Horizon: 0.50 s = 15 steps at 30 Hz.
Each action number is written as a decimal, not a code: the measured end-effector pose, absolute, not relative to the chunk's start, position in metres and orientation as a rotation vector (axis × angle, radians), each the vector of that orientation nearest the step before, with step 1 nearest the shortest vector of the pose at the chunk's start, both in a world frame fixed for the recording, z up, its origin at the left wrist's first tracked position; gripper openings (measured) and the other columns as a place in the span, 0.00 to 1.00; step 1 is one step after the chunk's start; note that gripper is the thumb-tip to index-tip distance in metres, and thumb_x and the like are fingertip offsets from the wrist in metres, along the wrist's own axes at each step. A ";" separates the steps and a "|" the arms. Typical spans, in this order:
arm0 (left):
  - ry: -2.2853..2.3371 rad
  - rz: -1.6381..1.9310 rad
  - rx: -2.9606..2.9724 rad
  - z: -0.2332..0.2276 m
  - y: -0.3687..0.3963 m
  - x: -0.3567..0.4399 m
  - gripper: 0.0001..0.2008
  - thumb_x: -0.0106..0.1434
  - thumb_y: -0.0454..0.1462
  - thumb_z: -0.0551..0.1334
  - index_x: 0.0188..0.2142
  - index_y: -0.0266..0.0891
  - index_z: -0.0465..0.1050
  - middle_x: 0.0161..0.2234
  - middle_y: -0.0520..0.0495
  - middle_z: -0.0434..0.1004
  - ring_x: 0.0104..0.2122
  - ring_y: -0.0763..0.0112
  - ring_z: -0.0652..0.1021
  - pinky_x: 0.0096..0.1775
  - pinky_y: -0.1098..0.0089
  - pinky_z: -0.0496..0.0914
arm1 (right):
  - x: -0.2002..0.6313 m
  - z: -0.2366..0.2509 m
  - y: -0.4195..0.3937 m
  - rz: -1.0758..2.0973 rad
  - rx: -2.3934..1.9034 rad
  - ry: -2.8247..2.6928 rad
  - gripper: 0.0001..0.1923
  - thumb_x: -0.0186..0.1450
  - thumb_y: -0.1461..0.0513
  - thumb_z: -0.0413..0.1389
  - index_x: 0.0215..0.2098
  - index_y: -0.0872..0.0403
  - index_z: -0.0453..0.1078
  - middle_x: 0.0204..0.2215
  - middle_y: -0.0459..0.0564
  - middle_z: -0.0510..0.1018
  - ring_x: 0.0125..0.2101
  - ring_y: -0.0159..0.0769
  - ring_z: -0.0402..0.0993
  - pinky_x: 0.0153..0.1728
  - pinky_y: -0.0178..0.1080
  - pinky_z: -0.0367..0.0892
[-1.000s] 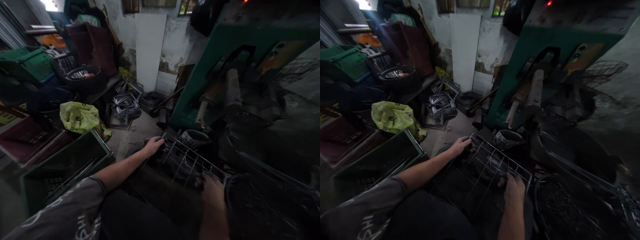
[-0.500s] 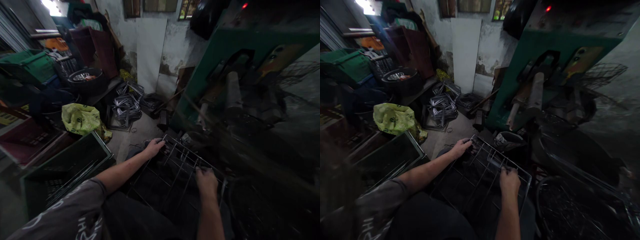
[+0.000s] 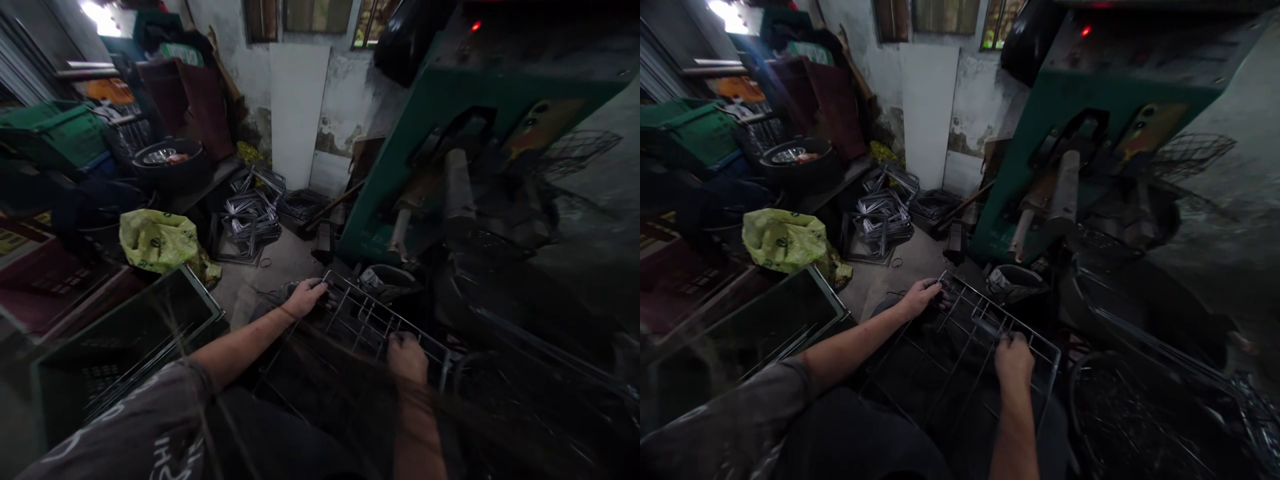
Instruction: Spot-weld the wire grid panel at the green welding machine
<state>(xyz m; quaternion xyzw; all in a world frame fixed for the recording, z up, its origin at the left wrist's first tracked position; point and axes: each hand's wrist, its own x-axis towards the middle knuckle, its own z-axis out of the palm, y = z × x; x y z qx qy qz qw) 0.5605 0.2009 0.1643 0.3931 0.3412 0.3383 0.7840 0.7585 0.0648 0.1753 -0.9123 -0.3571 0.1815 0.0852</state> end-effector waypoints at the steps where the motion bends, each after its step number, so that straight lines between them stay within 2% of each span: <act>1: 0.738 0.735 0.845 0.164 0.201 0.561 0.23 0.50 0.49 0.69 0.34 0.34 0.68 0.25 0.49 0.76 0.23 0.70 0.77 0.28 0.71 0.73 | 0.757 0.177 0.065 0.553 -2.720 -1.051 0.18 0.67 0.62 0.44 0.47 0.64 0.70 0.40 0.62 0.77 0.40 0.44 0.74 0.40 0.37 0.64; 5: 0.749 0.739 0.828 0.165 0.199 0.560 0.24 0.49 0.50 0.70 0.35 0.34 0.68 0.24 0.50 0.75 0.23 0.70 0.77 0.27 0.71 0.73 | 0.752 0.179 0.064 0.566 -2.724 -1.002 0.20 0.68 0.62 0.43 0.49 0.66 0.68 0.39 0.63 0.77 0.40 0.46 0.74 0.40 0.39 0.64; 11: 0.724 0.822 0.910 0.178 0.194 0.546 0.24 0.52 0.51 0.69 0.38 0.32 0.71 0.28 0.47 0.78 0.26 0.69 0.78 0.29 0.72 0.74 | 0.739 0.192 0.058 0.451 -2.631 -0.915 0.20 0.68 0.59 0.41 0.50 0.62 0.66 0.37 0.60 0.76 0.36 0.44 0.73 0.35 0.38 0.63; 13: 0.698 0.820 0.900 0.189 0.192 0.539 0.27 0.53 0.52 0.68 0.43 0.33 0.70 0.31 0.45 0.79 0.26 0.69 0.79 0.27 0.71 0.74 | 0.735 0.201 0.057 0.403 -2.598 -0.886 0.19 0.68 0.58 0.41 0.49 0.61 0.65 0.36 0.59 0.76 0.33 0.44 0.72 0.33 0.38 0.63; 15: 0.649 0.763 0.851 0.201 0.190 0.533 0.32 0.54 0.54 0.67 0.50 0.36 0.65 0.34 0.43 0.79 0.26 0.64 0.80 0.24 0.67 0.75 | 0.732 0.209 0.057 0.330 -2.548 -0.886 0.20 0.67 0.56 0.41 0.47 0.59 0.65 0.35 0.59 0.75 0.31 0.43 0.71 0.31 0.38 0.62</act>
